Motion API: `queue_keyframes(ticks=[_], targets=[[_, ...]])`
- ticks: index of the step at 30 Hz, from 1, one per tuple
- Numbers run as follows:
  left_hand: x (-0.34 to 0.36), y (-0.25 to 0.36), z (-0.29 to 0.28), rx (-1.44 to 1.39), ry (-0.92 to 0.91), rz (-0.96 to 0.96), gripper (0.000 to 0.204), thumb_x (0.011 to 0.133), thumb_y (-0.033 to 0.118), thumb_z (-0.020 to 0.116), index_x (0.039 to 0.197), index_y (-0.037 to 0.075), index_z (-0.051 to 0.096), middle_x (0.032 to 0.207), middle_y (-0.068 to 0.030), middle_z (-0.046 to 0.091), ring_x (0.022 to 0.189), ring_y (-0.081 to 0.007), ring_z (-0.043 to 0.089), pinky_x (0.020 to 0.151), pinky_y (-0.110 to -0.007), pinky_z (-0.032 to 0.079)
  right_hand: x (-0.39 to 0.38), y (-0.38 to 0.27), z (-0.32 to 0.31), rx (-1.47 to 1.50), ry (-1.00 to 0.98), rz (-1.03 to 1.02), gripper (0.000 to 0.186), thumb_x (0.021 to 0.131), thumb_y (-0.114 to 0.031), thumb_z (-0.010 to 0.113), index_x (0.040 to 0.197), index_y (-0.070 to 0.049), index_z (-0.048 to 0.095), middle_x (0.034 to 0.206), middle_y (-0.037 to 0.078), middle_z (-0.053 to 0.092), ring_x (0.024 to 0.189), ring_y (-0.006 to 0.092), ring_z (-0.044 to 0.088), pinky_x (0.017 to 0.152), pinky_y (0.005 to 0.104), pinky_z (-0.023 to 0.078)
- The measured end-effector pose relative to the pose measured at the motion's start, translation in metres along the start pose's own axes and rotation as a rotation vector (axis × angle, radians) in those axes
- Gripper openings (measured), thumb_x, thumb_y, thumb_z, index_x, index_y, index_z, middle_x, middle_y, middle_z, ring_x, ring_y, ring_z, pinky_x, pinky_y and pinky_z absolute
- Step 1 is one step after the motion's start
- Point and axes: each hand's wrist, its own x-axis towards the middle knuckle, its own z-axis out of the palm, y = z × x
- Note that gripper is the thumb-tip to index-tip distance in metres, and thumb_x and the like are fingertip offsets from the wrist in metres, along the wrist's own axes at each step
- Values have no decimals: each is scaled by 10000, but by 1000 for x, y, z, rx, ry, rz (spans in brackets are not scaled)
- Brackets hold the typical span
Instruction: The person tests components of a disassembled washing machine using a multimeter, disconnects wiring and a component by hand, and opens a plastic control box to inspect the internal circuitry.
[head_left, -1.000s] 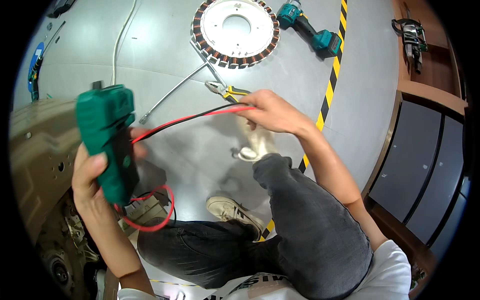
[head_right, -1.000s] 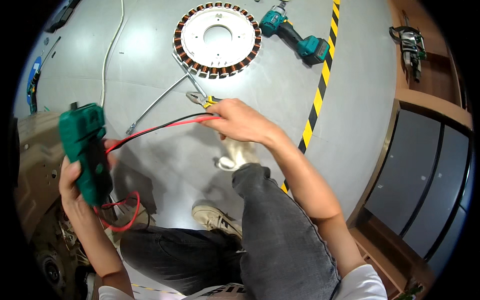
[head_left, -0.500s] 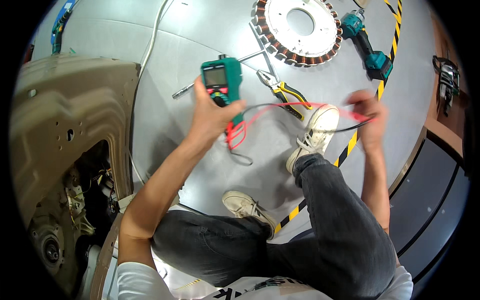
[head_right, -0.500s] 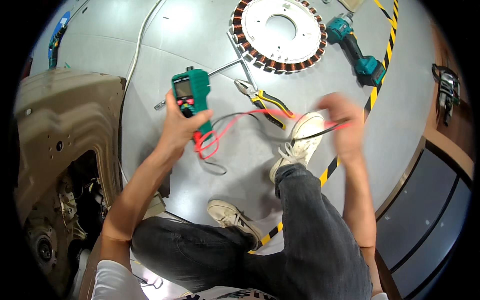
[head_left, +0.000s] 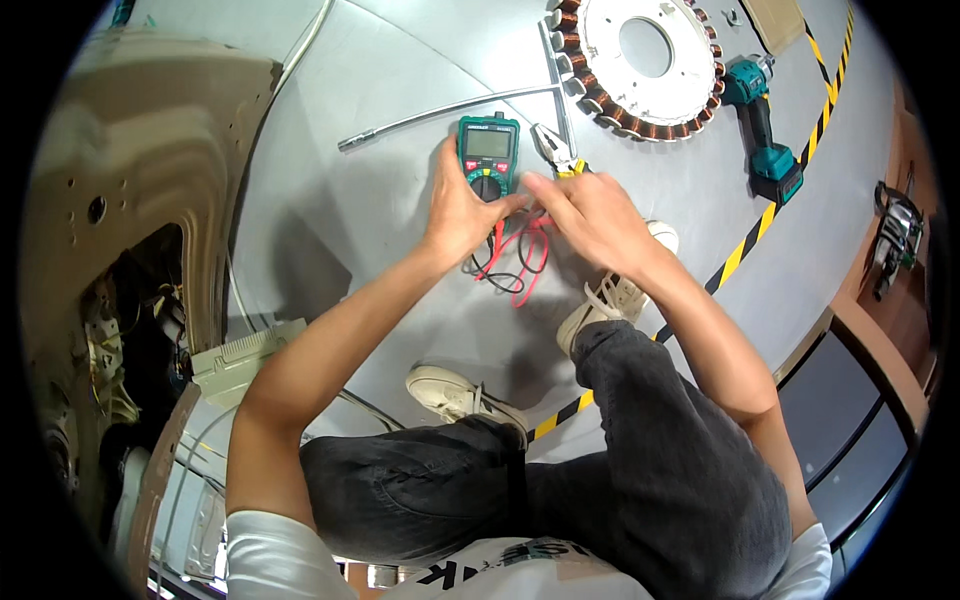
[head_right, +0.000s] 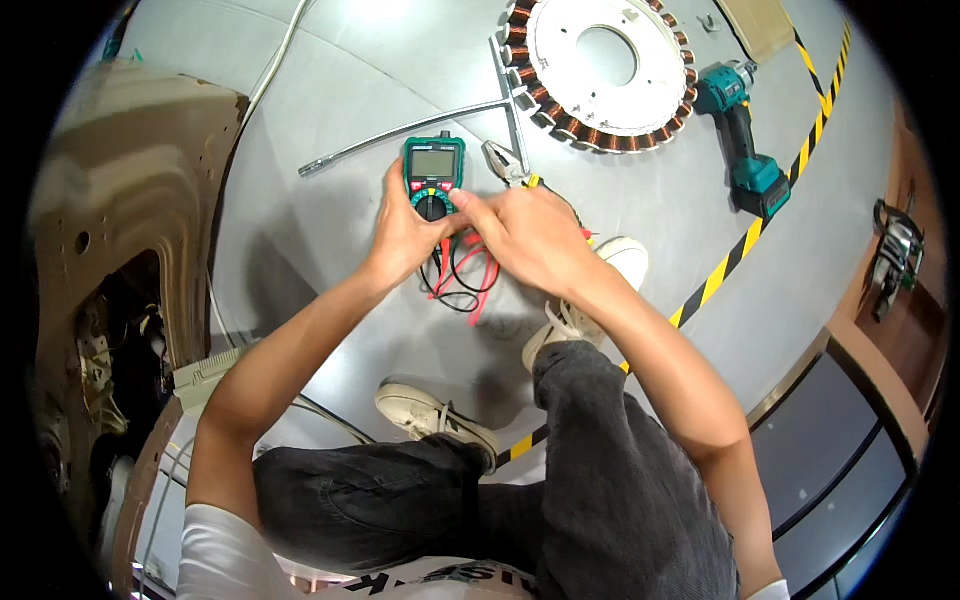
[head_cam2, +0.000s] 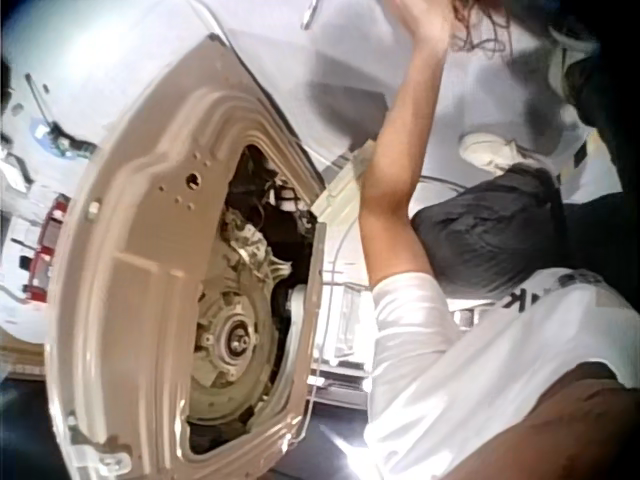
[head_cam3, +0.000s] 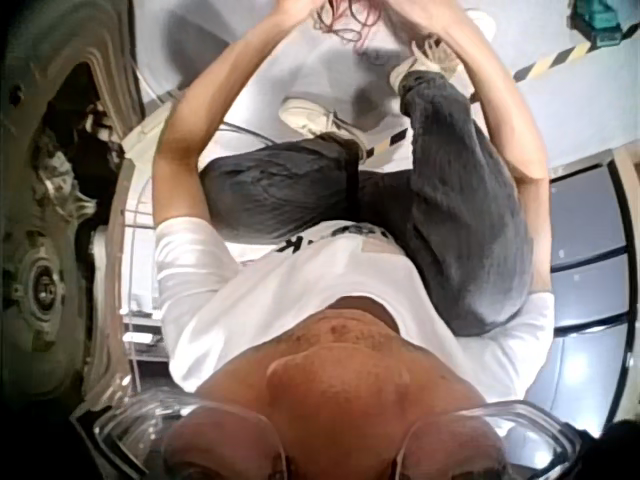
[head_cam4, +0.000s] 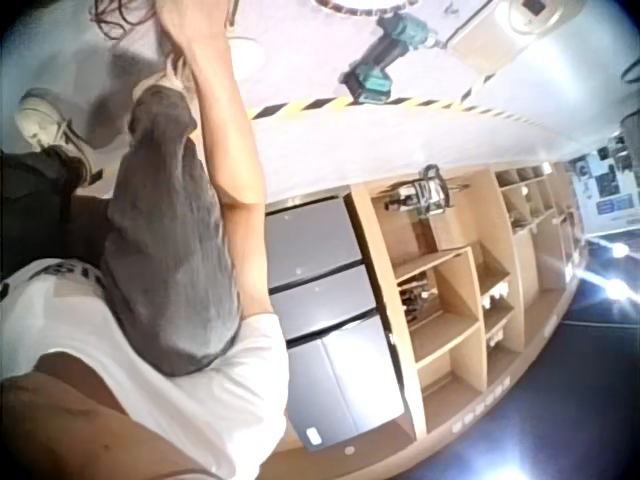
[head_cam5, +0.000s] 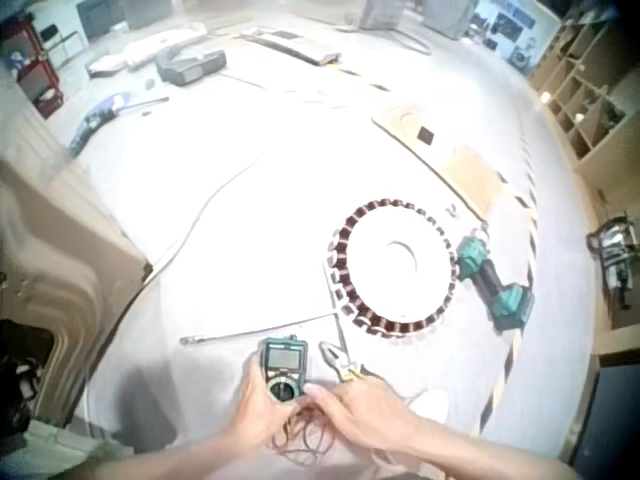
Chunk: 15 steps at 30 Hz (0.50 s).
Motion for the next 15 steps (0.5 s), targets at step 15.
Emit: queue_keyframes(ticks=[15], targets=[[-35,10,-37,-850,-347,-420,847,841,-57,574,1504,69,63,1277,-130,507,1081,-168,536,961,-338,419,32,-17,28,-418,40,35,283,765,-273,587,797,1,648,732,207,661,744,373,657,726,450,520]])
